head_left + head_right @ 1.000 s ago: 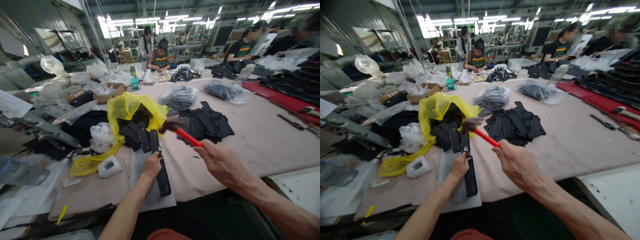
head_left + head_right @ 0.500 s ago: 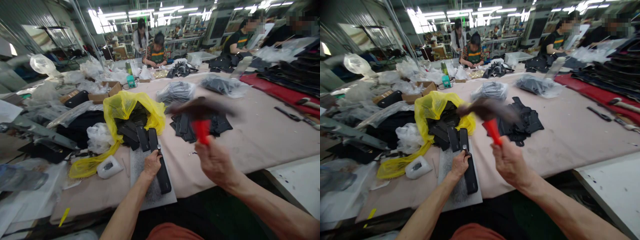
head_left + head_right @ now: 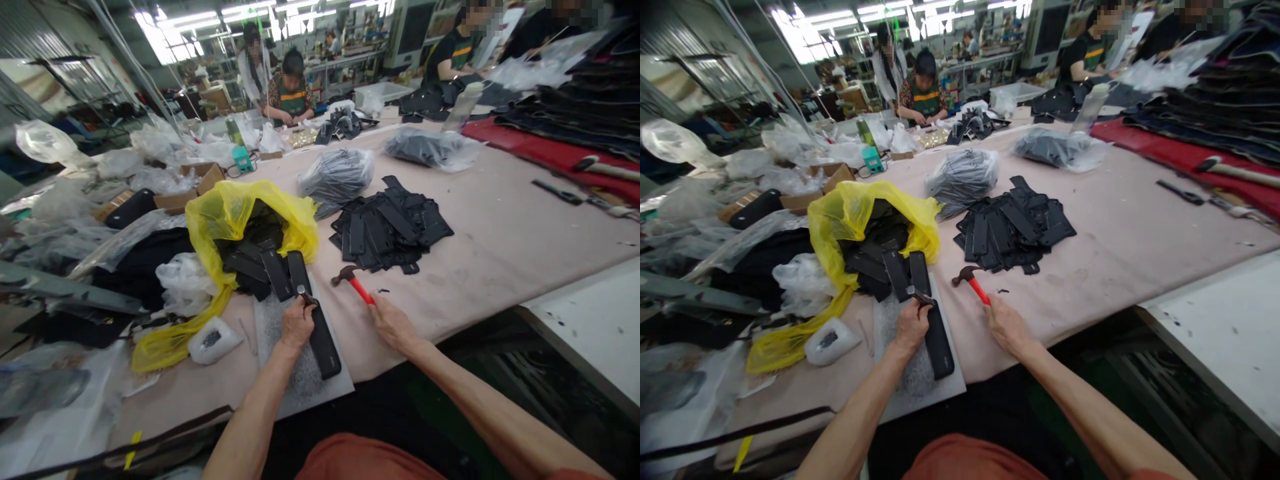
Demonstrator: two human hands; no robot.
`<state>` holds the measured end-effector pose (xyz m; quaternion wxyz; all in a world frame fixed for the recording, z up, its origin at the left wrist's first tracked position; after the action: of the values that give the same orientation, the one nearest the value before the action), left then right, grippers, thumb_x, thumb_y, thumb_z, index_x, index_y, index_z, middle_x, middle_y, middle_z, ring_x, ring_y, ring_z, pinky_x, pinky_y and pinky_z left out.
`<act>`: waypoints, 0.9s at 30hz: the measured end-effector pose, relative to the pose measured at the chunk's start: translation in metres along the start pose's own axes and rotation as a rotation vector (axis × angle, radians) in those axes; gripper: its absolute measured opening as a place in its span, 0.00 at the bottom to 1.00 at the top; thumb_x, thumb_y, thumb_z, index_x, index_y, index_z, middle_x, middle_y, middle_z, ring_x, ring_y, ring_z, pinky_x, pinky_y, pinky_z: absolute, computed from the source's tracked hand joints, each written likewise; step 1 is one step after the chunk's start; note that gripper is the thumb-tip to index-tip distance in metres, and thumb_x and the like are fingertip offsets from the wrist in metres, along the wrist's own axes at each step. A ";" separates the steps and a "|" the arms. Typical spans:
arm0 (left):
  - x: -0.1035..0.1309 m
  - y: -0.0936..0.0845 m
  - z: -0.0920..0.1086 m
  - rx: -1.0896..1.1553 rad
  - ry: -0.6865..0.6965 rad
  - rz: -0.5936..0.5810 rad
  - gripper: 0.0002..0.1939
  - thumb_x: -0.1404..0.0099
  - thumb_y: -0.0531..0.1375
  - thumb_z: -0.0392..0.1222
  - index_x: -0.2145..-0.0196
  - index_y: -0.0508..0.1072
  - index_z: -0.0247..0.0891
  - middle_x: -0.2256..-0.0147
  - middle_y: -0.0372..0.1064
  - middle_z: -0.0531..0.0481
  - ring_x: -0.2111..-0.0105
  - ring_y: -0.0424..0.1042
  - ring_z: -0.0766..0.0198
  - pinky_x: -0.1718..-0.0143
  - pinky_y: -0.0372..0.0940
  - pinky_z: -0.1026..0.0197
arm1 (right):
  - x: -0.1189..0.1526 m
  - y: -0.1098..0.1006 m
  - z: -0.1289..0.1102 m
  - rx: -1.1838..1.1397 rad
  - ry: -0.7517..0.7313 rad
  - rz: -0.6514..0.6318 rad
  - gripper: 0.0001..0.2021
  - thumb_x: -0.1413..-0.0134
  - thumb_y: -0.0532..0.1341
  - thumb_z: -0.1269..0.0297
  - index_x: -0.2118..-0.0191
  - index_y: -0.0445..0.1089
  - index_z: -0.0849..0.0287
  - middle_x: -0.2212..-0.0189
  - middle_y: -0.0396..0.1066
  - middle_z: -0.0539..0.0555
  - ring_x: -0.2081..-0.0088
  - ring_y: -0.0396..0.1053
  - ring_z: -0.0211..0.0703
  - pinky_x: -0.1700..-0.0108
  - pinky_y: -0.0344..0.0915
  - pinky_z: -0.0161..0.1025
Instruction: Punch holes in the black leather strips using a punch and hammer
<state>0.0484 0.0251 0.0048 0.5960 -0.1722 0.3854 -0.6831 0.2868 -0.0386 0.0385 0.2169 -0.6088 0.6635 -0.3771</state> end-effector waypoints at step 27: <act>0.017 -0.013 0.000 0.281 -0.219 0.087 0.10 0.36 0.56 0.39 0.62 0.76 0.37 0.64 0.78 0.48 0.64 0.77 0.60 0.59 0.71 0.58 | 0.009 0.062 -0.066 0.097 -0.371 0.043 0.13 0.40 0.55 0.64 0.50 0.68 0.54 0.54 0.69 0.57 0.51 0.61 0.50 0.46 0.52 0.49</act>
<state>0.0355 0.0090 0.0099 0.6818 -0.1439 0.2260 -0.6807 0.1964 -0.0330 0.0337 0.3727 -0.6424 0.6059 -0.2853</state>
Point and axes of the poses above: each hand's wrist, its own x-axis away from the middle knuckle, its own y-axis out of the palm, z = x × y, the point moved 1 cm from there along -x, towards the middle knuckle
